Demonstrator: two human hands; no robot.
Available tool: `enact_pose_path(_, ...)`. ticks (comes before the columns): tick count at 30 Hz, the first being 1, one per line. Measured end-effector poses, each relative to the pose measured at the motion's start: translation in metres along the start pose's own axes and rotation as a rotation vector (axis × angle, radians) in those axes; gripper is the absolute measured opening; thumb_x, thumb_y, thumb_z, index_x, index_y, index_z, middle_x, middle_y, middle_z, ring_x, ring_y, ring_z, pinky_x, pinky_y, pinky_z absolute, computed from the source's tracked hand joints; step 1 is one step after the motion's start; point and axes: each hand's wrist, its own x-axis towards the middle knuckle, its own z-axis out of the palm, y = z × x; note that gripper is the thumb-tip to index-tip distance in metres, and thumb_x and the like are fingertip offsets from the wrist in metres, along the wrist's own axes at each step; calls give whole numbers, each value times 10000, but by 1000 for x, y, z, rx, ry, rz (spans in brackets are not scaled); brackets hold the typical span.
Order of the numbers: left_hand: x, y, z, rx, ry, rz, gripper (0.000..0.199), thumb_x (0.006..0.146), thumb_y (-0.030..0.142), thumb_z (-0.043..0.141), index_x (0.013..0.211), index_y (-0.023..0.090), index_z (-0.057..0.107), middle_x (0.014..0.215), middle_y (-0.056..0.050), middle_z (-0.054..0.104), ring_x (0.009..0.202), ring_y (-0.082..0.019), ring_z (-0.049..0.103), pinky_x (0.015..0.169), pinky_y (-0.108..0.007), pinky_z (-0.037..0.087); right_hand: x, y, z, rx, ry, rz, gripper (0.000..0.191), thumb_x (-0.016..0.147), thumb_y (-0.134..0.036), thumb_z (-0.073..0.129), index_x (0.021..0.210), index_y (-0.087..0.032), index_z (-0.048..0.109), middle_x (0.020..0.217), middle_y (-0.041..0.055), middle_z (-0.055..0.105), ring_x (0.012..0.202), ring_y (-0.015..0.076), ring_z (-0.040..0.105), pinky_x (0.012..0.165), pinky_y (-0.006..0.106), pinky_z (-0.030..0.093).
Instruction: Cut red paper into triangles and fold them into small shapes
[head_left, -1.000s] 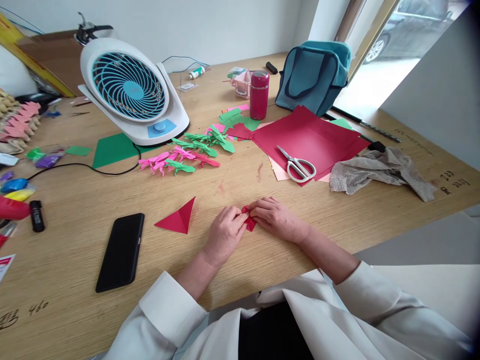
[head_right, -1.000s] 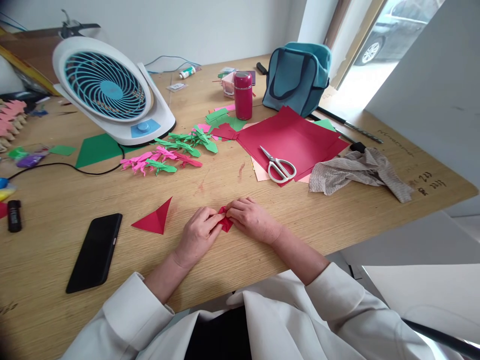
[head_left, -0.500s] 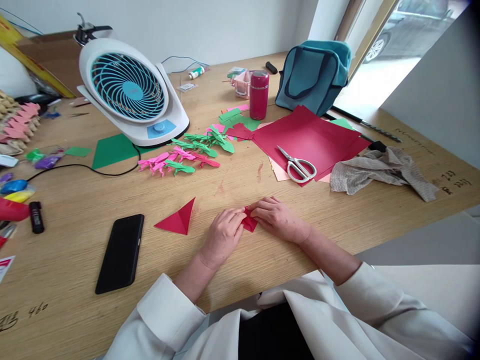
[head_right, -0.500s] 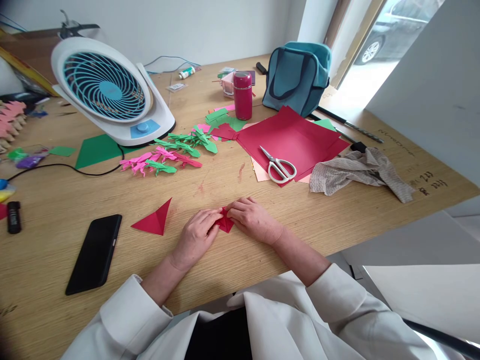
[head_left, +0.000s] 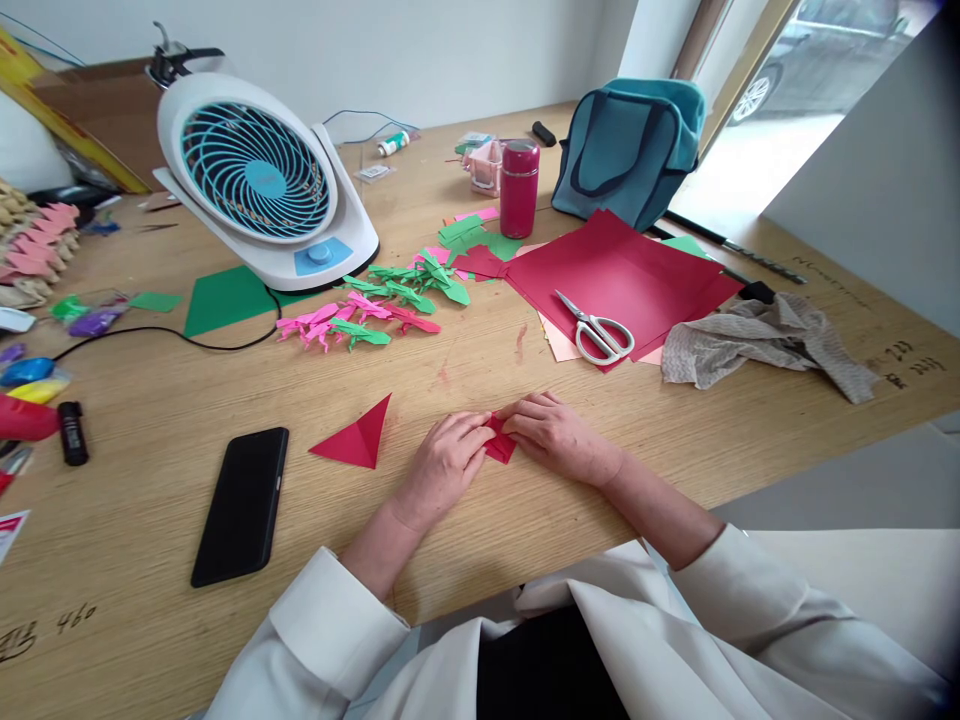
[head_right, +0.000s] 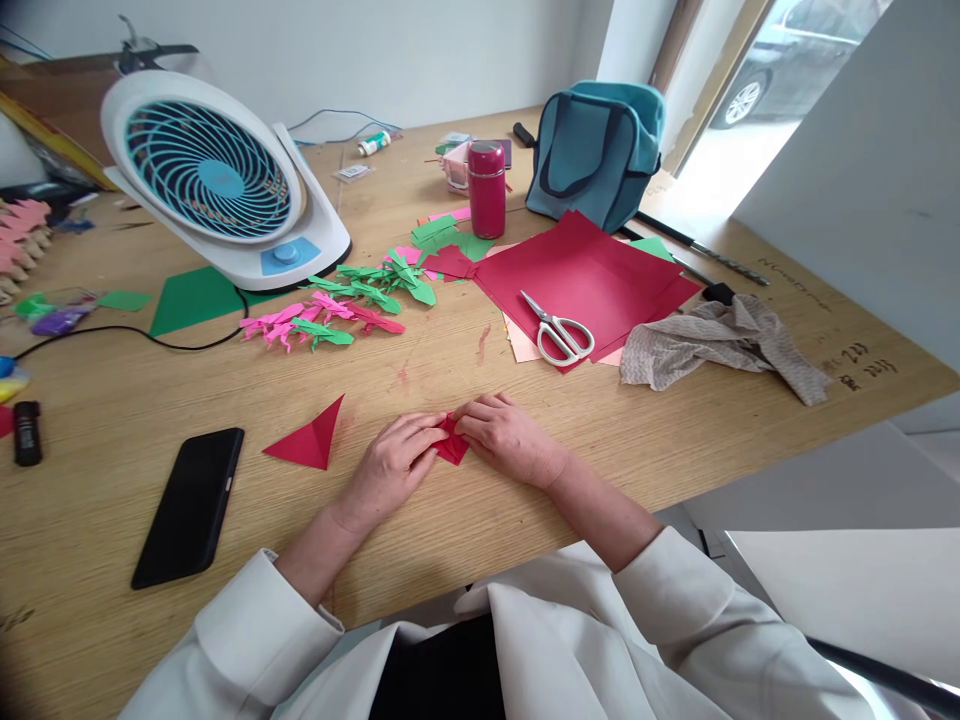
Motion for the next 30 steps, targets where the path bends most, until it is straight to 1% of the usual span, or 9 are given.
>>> enact_pose_path(5, 0, -2, -1, 9, -1, 23, 226, 907, 84, 558, 1088, 182, 649, 1211, -86, 691, 1150, -228, 613, 1012, -449, 517, 0, 0, 0, -13, -6, 5, 148, 1002, -203, 491, 1018, -177, 635, 1138, 94, 697, 1012, 209, 611, 859, 356, 437)
enact_pose_path(9, -1, -5, -4, 37, -24, 64, 236, 917, 98, 553, 1121, 179, 640, 1242, -91, 683, 1168, -224, 612, 1008, -443, 519, 0, 1, 1, -14, -7, 4, 152, 1007, -211, 484, 1015, -175, 631, 1150, 87, 697, 1005, 207, 614, 858, 356, 437)
enact_pose_path(12, -1, -6, -7, 77, -49, 108, 255, 929, 99, 536, 1158, 167, 626, 1258, -101, 675, 1187, -219, 604, 1009, -429, 517, 0, 1, 1, -13, -7, 3, 156, 1008, -212, 480, 1009, -174, 632, 1146, 91, 698, 1002, 208, 613, 863, 357, 439)
enact_pose_path(17, -2, -8, -8, 169, -72, 186, 251, 944, 100, 504, 1158, 144, 628, 1276, -116, 667, 1203, -230, 598, 1008, -431, 512, -1, 2, 1, -5, -8, -1, 166, 1011, -220, 475, 1020, -172, 633, 1152, 102, 692, 1014, 209, 607, 882, 358, 441)
enact_pose_path(20, -4, -9, -8, 212, -96, 213, 294, 939, 93, 498, 1203, 139, 619, 1310, -119, 649, 1227, -240, 584, 1023, -432, 501, -1, 3, 2, -7, -8, -3, 170, 1012, -224, 473, 1026, -172, 634, 1157, 102, 688, 1016, 211, 602, 890, 363, 441)
enact_pose_path(24, -7, -10, -7, 250, -111, 233, 344, 935, 81, 486, 1255, 133, 598, 1350, -118, 627, 1262, -237, 560, 1048, -421, 482, -1, 2, 1, -9, -15, 0, 183, 1014, -222, 464, 1020, -168, 639, 1141, 110, 690, 1025, 215, 602, 884, 361, 440)
enact_pose_path(30, -10, -10, -6, 303, -146, 237, 357, 958, 95, 443, 1288, 125, 574, 1408, -122, 588, 1309, -239, 530, 1075, -415, 459, 1, -1, -2, -15, -23, 0, 185, 1010, -206, 463, 1014, -164, 644, 1121, 121, 694, 1019, 212, 609, 864, 357, 439)
